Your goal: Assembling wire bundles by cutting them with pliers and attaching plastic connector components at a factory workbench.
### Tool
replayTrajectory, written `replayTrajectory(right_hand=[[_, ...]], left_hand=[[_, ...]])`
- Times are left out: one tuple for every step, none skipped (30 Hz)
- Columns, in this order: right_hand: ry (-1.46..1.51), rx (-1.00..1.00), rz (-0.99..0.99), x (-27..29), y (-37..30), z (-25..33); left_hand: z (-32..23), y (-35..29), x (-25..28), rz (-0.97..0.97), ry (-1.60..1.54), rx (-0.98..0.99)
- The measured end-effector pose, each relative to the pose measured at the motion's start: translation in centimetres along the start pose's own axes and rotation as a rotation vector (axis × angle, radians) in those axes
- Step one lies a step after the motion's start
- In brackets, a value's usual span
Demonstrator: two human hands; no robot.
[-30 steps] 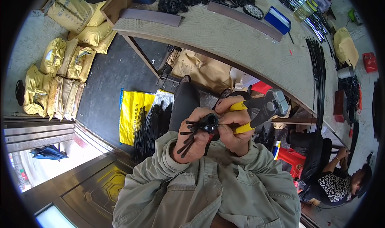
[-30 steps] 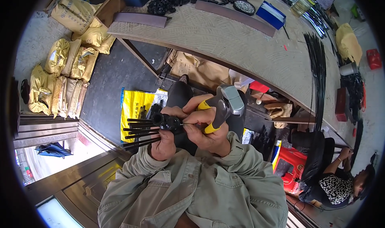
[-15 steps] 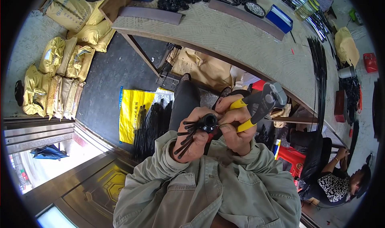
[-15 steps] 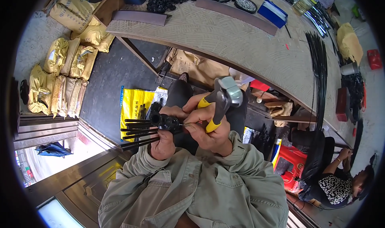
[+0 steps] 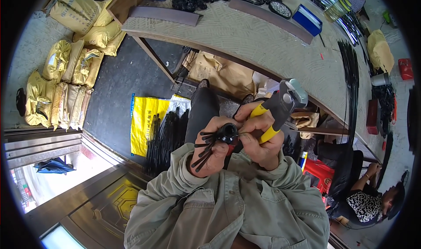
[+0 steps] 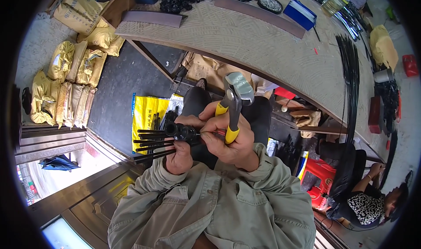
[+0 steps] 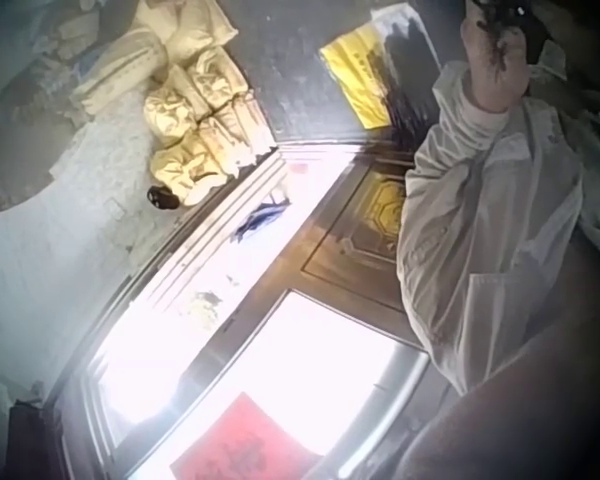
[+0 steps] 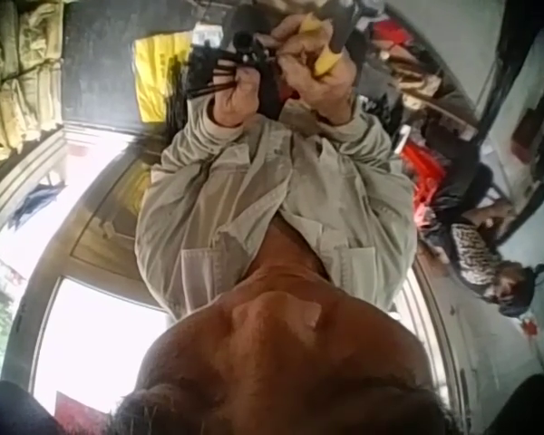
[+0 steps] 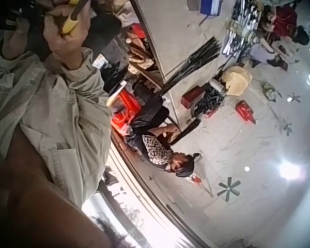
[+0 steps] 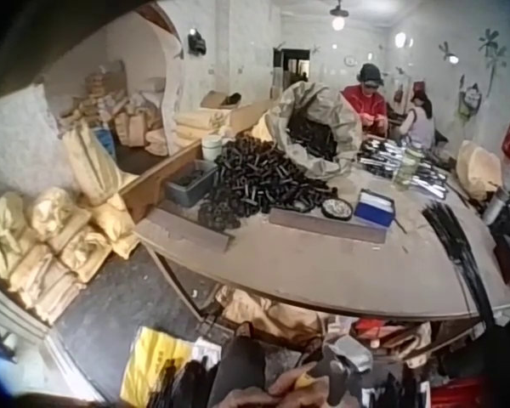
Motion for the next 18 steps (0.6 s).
replayTrajectory(right_hand=[[0.001,-0.001,0.001,0.0,0.0,0.0],[-0.015,0.005,0.006,0.0,0.1,0.0],[-0.031,0.011,0.011,0.0,0.1,0.0],[-0.048,0.017,0.016,-0.1,0.2,0.1],[-0.046,0.016,0.018,-0.1,0.2,0.1],[-0.057,-0.006,0.024,-0.1,0.2,0.0],[-0.067,-0.029,0.03,-0.1,0.2,0.0],[-0.078,-0.051,0.035,-0.1,0.1,-0.1],[-0.077,-0.053,0.035,-0.2,0.0,-0.1],[-0.077,-0.041,0.015,-0.3,-0.1,-0.1],[-0.077,-0.031,-0.004,-0.3,-0.3,0.0],[-0.078,-0.02,-0.023,-0.4,-0.4,0.0],[-0.076,-0.021,-0.024,-0.6,-0.5,-0.1],[-0.082,-0.048,-0.039,-0.7,-0.6,-0.4],[-0.087,-0.074,-0.053,-0.7,-0.6,-0.7],[-0.092,-0.098,-0.068,-0.7,-0.5,-1.0],[-0.09,-0.097,-0.071,-0.4,-0.4,-1.0],[-0.252,-0.051,-0.012,-0.1,-0.2,-0.6]], left_hand=[[0.0,0.0,0.0,-0.002,0.0,0.0],[0.1,0.0,0.1,-0.002,0.008,-0.007],[0.1,0.0,0.1,-0.003,0.016,-0.015],[0.1,0.1,0.2,-0.004,0.024,-0.022],[0.1,0.1,0.2,-0.006,0.025,-0.021],[0.1,0.2,0.2,-0.013,0.021,-0.031],[0.0,0.3,0.1,-0.021,0.017,-0.041],[0.0,0.3,0.2,-0.028,0.014,-0.051],[0.1,0.2,0.2,-0.028,0.014,-0.049],[0.2,0.1,0.3,-0.033,0.038,-0.062],[0.3,0.0,0.4,-0.039,0.062,-0.074],[0.3,0.0,0.4,-0.044,0.087,-0.087],[0.2,0.0,0.5,-0.044,0.088,-0.085],[0.3,0.2,0.6,-0.046,0.082,-0.045],[0.3,0.3,0.7,-0.047,0.077,-0.005],[0.4,0.5,0.9,-0.048,0.073,0.035],[0.7,0.4,1.2,-0.046,0.076,0.035],[1.3,0.1,1.9,-0.049,0.029,0.033]])
Point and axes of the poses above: each hand's wrist, its own y-axis towards the middle knuckle, its own x-axis out of the back of the hand, z = x × y, the point moved 6 cm from there along y, towards the middle knuckle, and after that the axes turned 8 degrees about -y, right-handed, at the moved point
